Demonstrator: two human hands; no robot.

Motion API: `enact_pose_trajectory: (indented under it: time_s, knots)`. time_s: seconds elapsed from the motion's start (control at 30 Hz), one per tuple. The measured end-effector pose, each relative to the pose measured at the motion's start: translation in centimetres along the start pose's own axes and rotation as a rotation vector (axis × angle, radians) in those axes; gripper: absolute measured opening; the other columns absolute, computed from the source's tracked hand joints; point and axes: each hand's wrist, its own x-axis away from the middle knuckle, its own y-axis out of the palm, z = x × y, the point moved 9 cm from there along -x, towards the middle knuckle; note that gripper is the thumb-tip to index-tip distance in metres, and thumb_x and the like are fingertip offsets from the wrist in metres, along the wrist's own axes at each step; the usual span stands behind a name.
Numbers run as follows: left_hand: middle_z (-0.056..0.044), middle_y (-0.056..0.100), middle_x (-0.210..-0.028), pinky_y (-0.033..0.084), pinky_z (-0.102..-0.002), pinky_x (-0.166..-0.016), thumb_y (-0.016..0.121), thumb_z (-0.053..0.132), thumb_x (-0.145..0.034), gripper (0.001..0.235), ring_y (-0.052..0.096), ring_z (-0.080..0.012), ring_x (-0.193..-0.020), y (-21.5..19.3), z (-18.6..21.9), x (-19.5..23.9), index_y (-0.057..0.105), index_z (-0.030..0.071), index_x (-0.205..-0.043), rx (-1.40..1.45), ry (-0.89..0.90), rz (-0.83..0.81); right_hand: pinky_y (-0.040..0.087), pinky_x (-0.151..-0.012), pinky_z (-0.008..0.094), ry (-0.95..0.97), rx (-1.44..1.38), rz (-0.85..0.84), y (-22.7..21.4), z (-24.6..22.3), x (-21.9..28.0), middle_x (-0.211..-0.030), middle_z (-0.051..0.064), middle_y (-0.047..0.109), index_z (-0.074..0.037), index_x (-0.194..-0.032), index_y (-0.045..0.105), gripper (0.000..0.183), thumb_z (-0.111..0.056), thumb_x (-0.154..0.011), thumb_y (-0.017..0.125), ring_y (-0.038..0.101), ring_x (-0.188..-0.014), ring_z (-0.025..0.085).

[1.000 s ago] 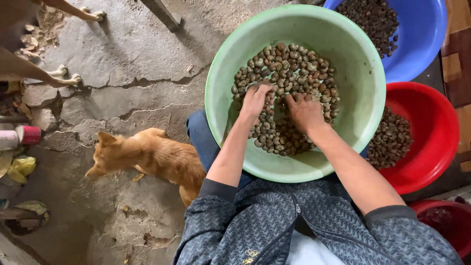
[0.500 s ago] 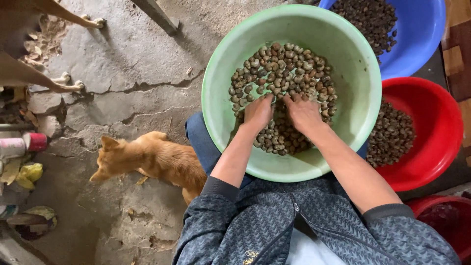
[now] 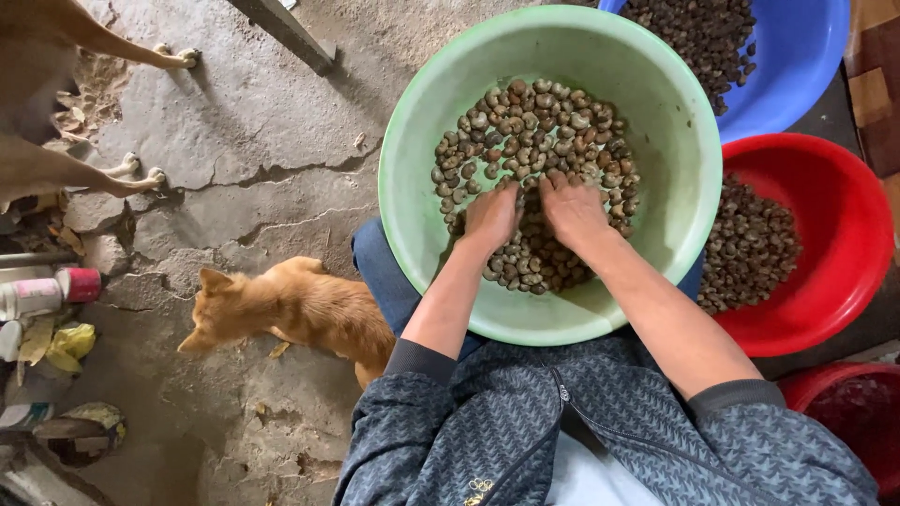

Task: The person sits on the floor and sorts snails from a green basin into a red basin using both hands. A dog is visible nearby on the floor.

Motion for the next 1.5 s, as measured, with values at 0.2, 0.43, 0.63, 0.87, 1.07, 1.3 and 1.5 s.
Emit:
enact_pose_trajectory:
  time_s: [0.2, 0.43, 0.63, 0.87, 1.07, 1.3, 1.5]
  knots:
    - [-0.024, 0.071, -0.121, 0.056, -0.062, -0.091, 0.067, 0.025, -0.097, 0.037, 0.07, -0.0448, -0.111, -2.3, 0.5, 0.8, 0.063, 0.001, -0.125, 0.127, -0.05, 0.007, 0.058, -0.079, 0.059, 0.102, -0.155, -0.096, 0.5, 1.2, -0.8, -0.119, 0.02, 0.068, -0.006, -0.121, 0.068, 0.038, -0.028, -0.09, 0.07, 0.07, -0.105, 0.044]
    - [-0.011, 0.067, -0.073, 0.047, -0.034, -0.05, 0.058, 0.023, -0.084, 0.021, 0.061, -0.0197, -0.056, -3.6, -1.7, -0.1, 0.069, 0.005, -0.085, 1.25, -0.071, 0.126, 0.05, -0.084, 0.045, 0.436, -1.441, -0.04, -5.5, 4.2, 0.8, -0.118, 0.021, 0.065, 0.001, -0.127, 0.062, 0.046, -0.032, -0.095, 0.058, 0.06, -0.104, 0.034]
    - [-0.004, 0.062, -0.069, 0.045, -0.029, -0.047, 0.067, 0.032, -0.092, 0.029, 0.053, -0.0131, -0.053, -4.5, -1.5, 0.8, 0.067, 0.004, -0.086, 1.343, -0.146, 0.23, 0.055, -0.066, 0.027, 0.388, -1.98, 0.123, -9.2, 5.0, 1.7, -0.099, 0.005, 0.069, -0.009, -0.115, 0.065, 0.03, -0.033, -0.099, 0.058, 0.068, -0.083, 0.014]
    - [0.006, 0.073, -0.059, 0.051, -0.04, -0.056, 0.06, 0.025, -0.102, 0.026, 0.071, -0.0215, -0.054, -3.8, -0.8, 0.7, 0.049, 0.019, -0.125, 0.157, -0.142, 0.319, 0.031, -0.043, 0.02, 0.662, -1.858, 0.259, -8.3, 6.6, 2.7, -0.066, -0.002, 0.056, -0.01, -0.091, 0.063, 0.03, -0.038, -0.1, 0.065, 0.044, -0.05, 0.004]
    - [0.002, 0.073, -0.064, 0.053, -0.045, -0.065, 0.072, 0.024, -0.094, 0.048, 0.07, -0.0312, -0.07, -2.1, -1.8, -0.9, 0.053, 0.01, -0.135, -0.037, -0.055, 0.396, 0.053, -0.077, 0.034, 0.167, -0.932, 0.297, -10.7, 3.1, 0.5, -0.101, 0.013, 0.073, 0.0, -0.109, 0.064, 0.015, -0.012, -0.1, 0.061, 0.064, -0.083, 0.023]
    - [-0.012, 0.074, -0.086, 0.053, -0.05, -0.063, 0.078, 0.026, -0.085, 0.041, 0.069, -0.0387, -0.071, -1.9, -3.3, -1.2, 0.061, 0.011, -0.119, -0.015, -0.105, 0.467, 0.055, -0.058, 0.055, -0.063, -0.222, 0.234, -6.2, -2.0, -1.9, -0.109, 0.017, 0.072, -0.009, -0.129, 0.064, 0.035, -0.015, -0.095, 0.066, 0.07, -0.073, 0.046]
    - [-0.001, 0.063, -0.075, 0.05, -0.027, -0.063, 0.073, 0.025, -0.081, 0.022, 0.057, -0.0139, -0.065, -4.4, -3.9, -0.5, 0.066, 0.006, -0.089, 0.819, -0.104, 0.469, 0.057, -0.054, 0.046, -0.07, 0.105, 0.065, -1.3, -2.0, -3.3, -0.107, 0.02, 0.073, -0.006, -0.143, 0.056, 0.053, -0.011, -0.091, 0.064, 0.072, -0.063, 0.033]
